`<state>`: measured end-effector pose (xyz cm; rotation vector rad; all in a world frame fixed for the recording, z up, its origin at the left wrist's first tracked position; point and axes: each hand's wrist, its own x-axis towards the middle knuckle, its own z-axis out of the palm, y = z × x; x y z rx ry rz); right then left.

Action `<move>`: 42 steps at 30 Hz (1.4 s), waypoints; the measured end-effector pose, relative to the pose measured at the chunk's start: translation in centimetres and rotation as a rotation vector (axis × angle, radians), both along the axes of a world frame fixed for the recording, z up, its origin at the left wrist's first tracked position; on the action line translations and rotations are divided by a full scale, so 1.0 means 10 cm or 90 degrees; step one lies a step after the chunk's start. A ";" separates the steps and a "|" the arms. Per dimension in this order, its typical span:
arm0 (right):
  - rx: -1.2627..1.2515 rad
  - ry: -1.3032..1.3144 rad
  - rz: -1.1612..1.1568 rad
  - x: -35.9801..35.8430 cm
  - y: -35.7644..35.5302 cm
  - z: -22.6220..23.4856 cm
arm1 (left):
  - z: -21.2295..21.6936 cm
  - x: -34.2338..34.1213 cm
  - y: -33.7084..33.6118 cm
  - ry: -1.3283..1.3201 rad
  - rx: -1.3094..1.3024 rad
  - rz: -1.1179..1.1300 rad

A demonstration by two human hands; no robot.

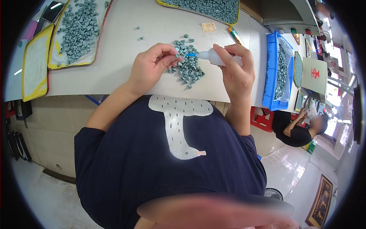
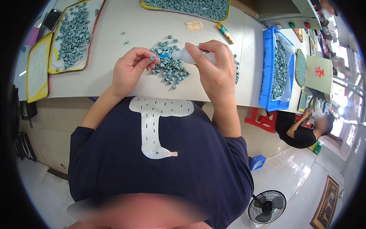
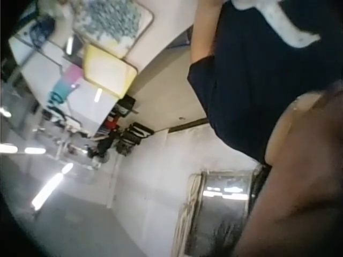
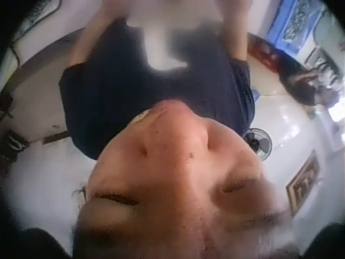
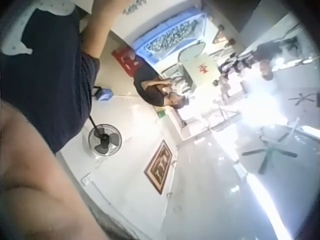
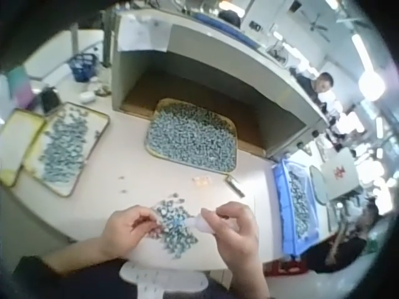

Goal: Gluing small blue plastic components together at a factory workbench.

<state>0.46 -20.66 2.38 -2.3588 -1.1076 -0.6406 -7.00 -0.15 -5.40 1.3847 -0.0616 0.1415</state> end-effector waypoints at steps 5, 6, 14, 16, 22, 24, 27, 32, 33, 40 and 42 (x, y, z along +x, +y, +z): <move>-0.024 -0.011 0.005 0.00 0.03 0.01 | -0.01 0.00 0.03 -0.010 0.012 -0.001; -0.032 -0.018 0.007 0.00 0.03 0.02 | -0.02 0.00 0.03 -0.010 0.012 -0.001; -0.058 -0.048 0.014 -0.02 0.05 0.06 | -0.01 -0.01 0.04 0.001 0.016 -0.001; -0.059 -0.051 0.016 -0.02 0.05 0.06 | 0.00 -0.01 0.04 -0.007 0.031 -0.005; 0.068 0.048 -0.035 -0.04 0.05 0.06 | -0.02 -0.02 0.03 -0.016 -0.029 -0.003; 0.112 0.084 -0.062 -0.03 0.02 0.04 | 0.00 -0.02 0.02 -0.013 -0.014 0.007; 0.139 0.180 -0.094 0.13 -0.11 -0.11 | 0.01 -0.02 -0.03 -0.011 -0.005 0.014; 0.363 0.487 -0.112 0.33 -0.29 -0.51 | 0.06 0.02 -0.18 -0.003 -0.029 0.010; 0.363 0.529 -0.106 0.36 -0.30 -0.56 | 0.07 0.02 -0.20 0.003 -0.039 0.009; 0.245 0.512 -0.108 0.45 -0.44 -0.58 | 0.04 0.09 -0.35 -0.025 -0.031 0.031; 0.212 0.475 -0.175 0.50 -0.53 -0.38 | 0.02 0.09 -0.34 -0.025 -0.034 0.036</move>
